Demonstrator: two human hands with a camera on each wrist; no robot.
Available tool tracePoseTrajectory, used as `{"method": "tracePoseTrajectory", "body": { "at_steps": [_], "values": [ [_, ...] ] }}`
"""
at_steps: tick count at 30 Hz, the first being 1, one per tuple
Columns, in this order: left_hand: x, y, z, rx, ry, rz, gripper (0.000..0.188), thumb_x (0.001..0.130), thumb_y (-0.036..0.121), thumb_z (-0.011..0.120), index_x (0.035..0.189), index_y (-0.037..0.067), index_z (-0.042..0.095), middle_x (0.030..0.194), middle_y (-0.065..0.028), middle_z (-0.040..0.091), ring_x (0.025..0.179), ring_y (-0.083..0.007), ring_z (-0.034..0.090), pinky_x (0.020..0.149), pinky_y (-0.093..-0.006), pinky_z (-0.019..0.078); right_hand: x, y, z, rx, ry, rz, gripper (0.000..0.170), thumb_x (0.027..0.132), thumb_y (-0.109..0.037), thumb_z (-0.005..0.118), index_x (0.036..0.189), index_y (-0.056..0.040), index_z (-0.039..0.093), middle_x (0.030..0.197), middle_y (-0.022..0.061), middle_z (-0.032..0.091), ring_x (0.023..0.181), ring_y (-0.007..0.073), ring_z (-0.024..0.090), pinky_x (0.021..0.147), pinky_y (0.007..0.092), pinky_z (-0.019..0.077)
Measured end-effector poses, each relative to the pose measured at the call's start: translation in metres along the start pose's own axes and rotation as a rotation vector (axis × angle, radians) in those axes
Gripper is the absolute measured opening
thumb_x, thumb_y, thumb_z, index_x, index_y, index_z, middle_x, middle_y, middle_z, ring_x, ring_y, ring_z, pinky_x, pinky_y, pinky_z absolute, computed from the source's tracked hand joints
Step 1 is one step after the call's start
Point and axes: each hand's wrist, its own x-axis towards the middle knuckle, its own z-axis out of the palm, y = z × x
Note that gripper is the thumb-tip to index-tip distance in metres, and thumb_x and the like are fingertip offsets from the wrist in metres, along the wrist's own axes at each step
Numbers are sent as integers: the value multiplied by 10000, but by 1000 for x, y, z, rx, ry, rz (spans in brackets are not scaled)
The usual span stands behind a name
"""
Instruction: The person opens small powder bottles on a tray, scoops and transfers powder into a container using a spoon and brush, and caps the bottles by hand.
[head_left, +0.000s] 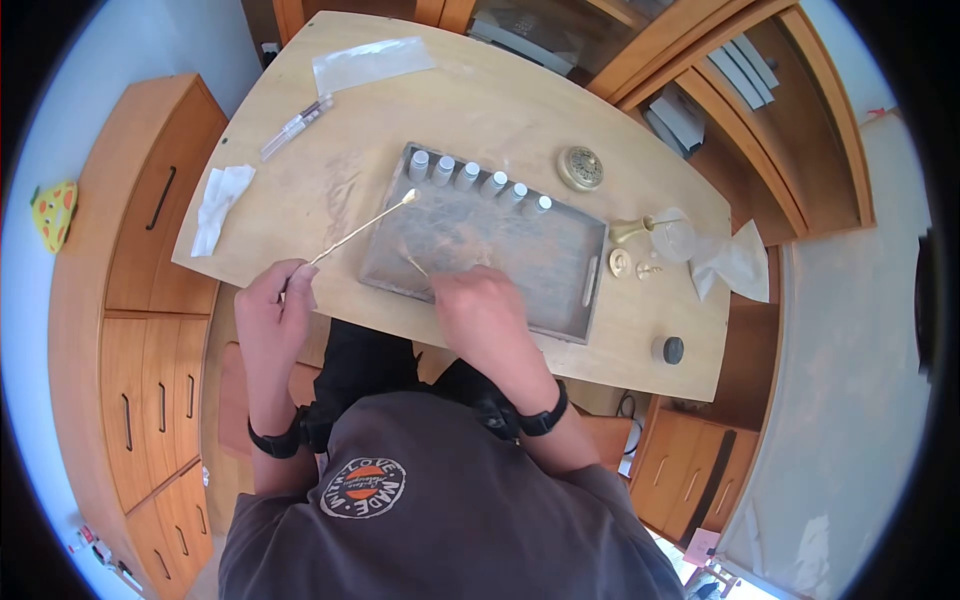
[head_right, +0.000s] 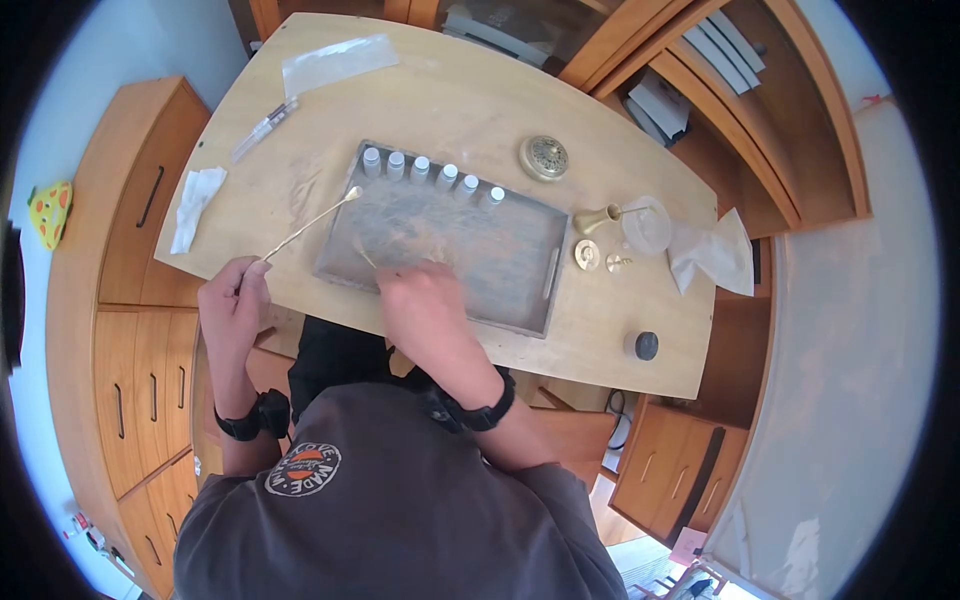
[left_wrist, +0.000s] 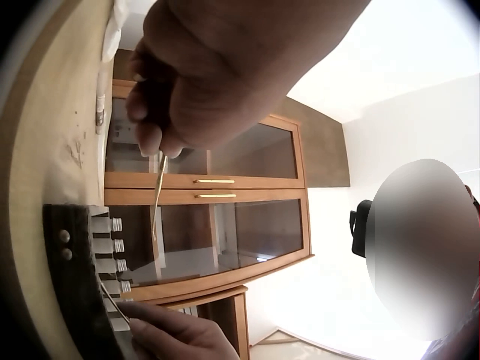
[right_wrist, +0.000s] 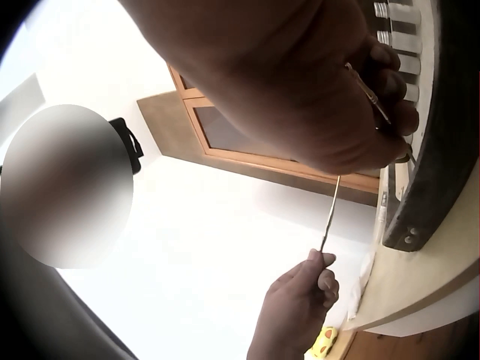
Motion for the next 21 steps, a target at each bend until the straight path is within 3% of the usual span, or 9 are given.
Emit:
{"method": "tracePoseTrajectory", "body": {
  "at_steps": [4,15,21],
  "values": [
    [-1,2,1,-21,-15,-20,187,928,147,621,870,-25,664,580,-55,572,517,-100,519,506,-250,392,1,2,3,-44,4,25,46,730,-30,586,733,-38,630,682,127,632,666,318,597,660,417,482],
    [5,-1,13,-11,-59,32,187,930,151,618,876,-22,665,580,-61,581,521,-113,552,503,-255,394,-43,23,-34,-145,14,324,98,772,-39,605,847,-50,666,681,142,614,711,344,610,655,452,493],
    [3,-2,12,-38,-40,32,186,926,149,621,864,-21,665,580,-61,580,516,-111,543,505,-258,396,-24,0,-36,-45,85,170,223,714,-2,629,929,-27,687,662,132,607,688,318,603,647,424,485]
  ]
}}
